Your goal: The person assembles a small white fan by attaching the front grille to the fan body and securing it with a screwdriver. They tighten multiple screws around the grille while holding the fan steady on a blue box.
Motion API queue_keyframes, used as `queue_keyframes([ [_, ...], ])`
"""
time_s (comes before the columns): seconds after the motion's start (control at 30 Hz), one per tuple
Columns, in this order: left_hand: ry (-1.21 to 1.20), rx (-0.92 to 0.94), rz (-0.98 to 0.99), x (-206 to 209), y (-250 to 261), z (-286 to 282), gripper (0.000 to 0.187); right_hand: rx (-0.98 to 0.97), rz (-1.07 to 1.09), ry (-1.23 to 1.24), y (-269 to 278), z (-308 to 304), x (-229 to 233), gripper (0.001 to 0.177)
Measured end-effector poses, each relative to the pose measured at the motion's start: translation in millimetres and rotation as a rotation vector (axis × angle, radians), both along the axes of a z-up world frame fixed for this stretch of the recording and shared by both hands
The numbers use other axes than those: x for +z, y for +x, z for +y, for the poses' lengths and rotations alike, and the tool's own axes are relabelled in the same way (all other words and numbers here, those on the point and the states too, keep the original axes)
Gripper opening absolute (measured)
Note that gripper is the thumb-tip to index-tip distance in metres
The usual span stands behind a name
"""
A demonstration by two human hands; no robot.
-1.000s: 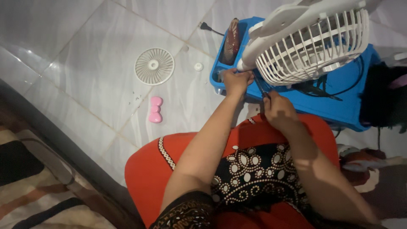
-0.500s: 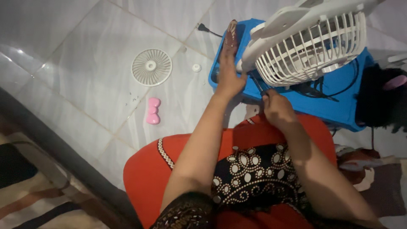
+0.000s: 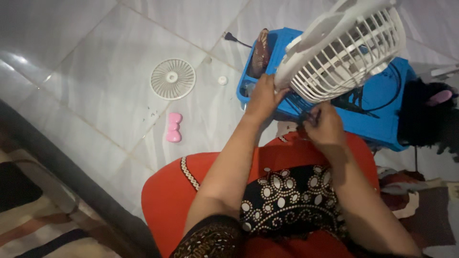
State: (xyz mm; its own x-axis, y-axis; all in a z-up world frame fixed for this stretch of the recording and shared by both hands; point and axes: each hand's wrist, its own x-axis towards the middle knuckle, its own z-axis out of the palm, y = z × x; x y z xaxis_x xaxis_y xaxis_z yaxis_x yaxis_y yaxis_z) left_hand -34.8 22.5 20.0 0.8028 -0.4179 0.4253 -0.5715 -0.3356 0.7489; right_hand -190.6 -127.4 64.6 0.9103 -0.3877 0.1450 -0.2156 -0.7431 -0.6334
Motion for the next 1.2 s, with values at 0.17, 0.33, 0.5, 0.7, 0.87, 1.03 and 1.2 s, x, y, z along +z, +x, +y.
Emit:
queue_keyframes([
  [0.17, -0.129, -0.006, 0.104, 0.3, -2.3, 2.7, 0.045, 0.046, -0.180, -0.238, -11.3, 20.5, 52.7, 0.017],
  [0.33, -0.241, 0.014, 0.241, -5.3, -3.9, 2.5, 0.044, 0.042, -0.012, -0.211, 2.2, 42.1, 101.6, 0.025],
  [0.5, -0.202, 0.059, 0.265, -11.6, 1.3, 6.3, 0.046, 0.237, -0.178, -0.294, 29.3, 38.1, 125.8, 0.039],
  [0.7, -0.268, 0.030, 0.254, -10.5, 2.8, 8.1, 0.046, 0.484, -0.073, 0.046, 44.4, 17.5, 148.0, 0.034],
  [0.87, -0.204, 0.029, 0.273, -4.3, 1.9, 8.9, 0.045, 0.032, -0.034, -0.223, 30.7, 38.2, 154.2, 0.041],
  [1.03, -0.215, -0.006, 0.200, -2.9, 3.2, 9.4, 0.042, -0.084, 0.061, -0.382, 30.0, 37.8, 140.2, 0.035],
  [1.2, -0.212, -0.049, 0.198, -0.4, 4.7, 11.2, 0.040, 0.357, -0.301, -0.268, 11.9, 23.5, 133.4, 0.037],
])
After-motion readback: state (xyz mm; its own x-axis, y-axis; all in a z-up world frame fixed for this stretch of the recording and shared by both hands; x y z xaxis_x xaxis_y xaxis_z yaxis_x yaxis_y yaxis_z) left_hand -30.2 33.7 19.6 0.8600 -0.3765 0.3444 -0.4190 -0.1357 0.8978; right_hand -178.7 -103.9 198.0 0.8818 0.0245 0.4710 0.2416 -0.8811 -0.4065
